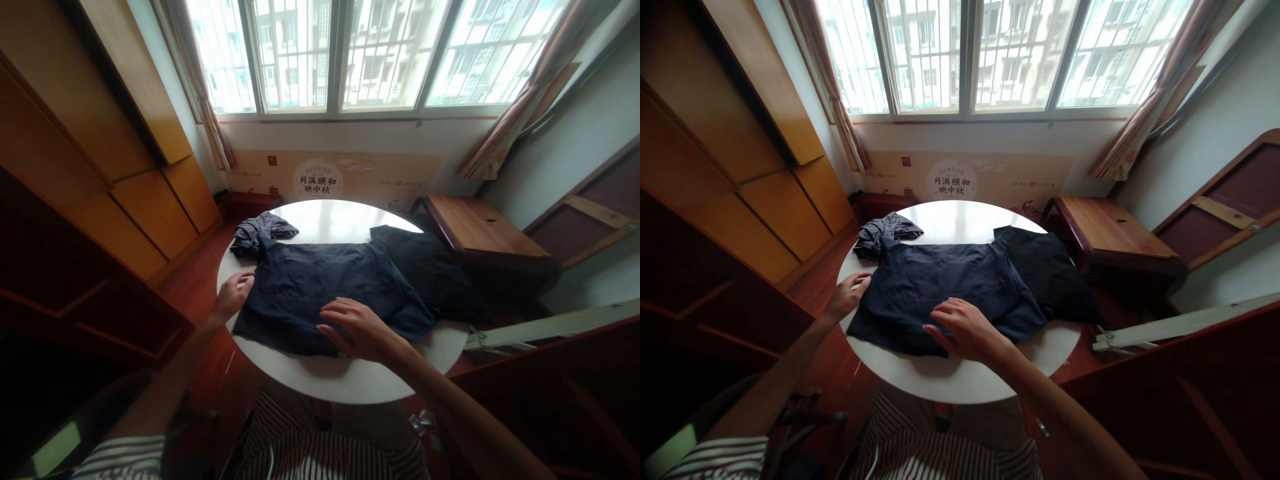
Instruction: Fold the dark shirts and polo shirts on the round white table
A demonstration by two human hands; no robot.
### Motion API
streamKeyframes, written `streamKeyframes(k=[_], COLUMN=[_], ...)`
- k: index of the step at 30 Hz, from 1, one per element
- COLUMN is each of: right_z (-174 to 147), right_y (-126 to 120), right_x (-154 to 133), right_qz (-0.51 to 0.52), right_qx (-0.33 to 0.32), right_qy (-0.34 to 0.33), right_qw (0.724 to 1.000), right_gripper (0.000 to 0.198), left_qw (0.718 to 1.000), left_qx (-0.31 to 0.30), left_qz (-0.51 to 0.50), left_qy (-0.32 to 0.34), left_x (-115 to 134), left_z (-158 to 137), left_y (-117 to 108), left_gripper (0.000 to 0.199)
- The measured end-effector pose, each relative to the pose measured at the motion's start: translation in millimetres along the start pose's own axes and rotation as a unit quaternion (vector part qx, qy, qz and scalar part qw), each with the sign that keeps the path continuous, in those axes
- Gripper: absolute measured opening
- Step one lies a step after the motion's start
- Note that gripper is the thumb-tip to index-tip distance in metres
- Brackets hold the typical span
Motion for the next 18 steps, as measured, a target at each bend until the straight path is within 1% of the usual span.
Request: streamKeyframes(k=[2, 4, 5, 7, 8, 10, 12, 15, 16, 17, 18], right_z=[24.5, 40.2, 43.8, 44.2, 42.4, 38.2, 36.3, 39.5, 41.5, 43.2, 44.1], right_y=[14.0, 38.1, 52.0, 77.6, 87.3, 98.6, 100.6, 89.5, 82.5, 74.3, 65.9], right_x=[9.3, 23.0, 30.1, 41.9, 46.2, 51.5, 54.2, 61.7, 66.3, 72.1, 79.1], right_qz=[0.001, -0.022, -0.039, -0.069, -0.077, -0.076, -0.044, 0.066, 0.120, 0.180, 0.244], right_qx=[-0.001, -0.027, -0.047, -0.082, -0.091, -0.092, -0.084, -0.046, -0.017, 0.022, 0.063], right_qy=[0.035, 0.082, 0.102, 0.126, 0.131, 0.134, 0.138, 0.181, 0.204, 0.229, 0.256], right_qw=[0.999, 0.996, 0.993, 0.986, 0.984, 0.984, 0.986, 0.980, 0.971, 0.956, 0.933], right_gripper=[0.043, 0.055, 0.060, 0.065, 0.065, 0.065, 0.065, 0.060, 0.058, 0.058, 0.058], left_qw=[0.997, 0.991, 0.988, 0.985, 0.983, 0.971, 0.950, 0.917, 0.910, 0.906, 0.906], left_qx=[-0.002, 0.000, -0.009, -0.061, -0.099, -0.172, -0.220, -0.246, -0.245, -0.239, -0.229], left_qz=[0.019, 0.056, 0.064, 0.044, 0.015, -0.064, -0.151, -0.264, -0.290, -0.310, -0.324], left_qy=[-0.081, -0.125, -0.139, -0.154, -0.156, -0.155, -0.160, -0.170, -0.169, -0.162, -0.150], left_x=[-6.9, -10.4, -11.8, -13.5, -13.2, -9.0, 0.4, 26.2, 38.2, 52.3, 68.2], left_z=[19.4, 34.2, 39.0, 43.0, 42.2, 36.3, 28.7, 23.2, 24.1, 26.3, 29.2], left_y=[4.3, 6.6, 8.6, 16.2, 21.4, 30.8, 36.2, 39.5, 40.4, 42.0, 44.7], left_gripper=[0.047, 0.054, 0.056, 0.060, 0.061, 0.065, 0.073, 0.084, 0.084, 0.085, 0.086])
Point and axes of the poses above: each hand's wrist, its own z-axis towards the middle knuckle, its own y-axis out of the palm, x = y × z, the point moved 6 cm from there along z, towards the middle knuckle, and after that the axes turned 5 degrees about x, right-handed, at the moved point
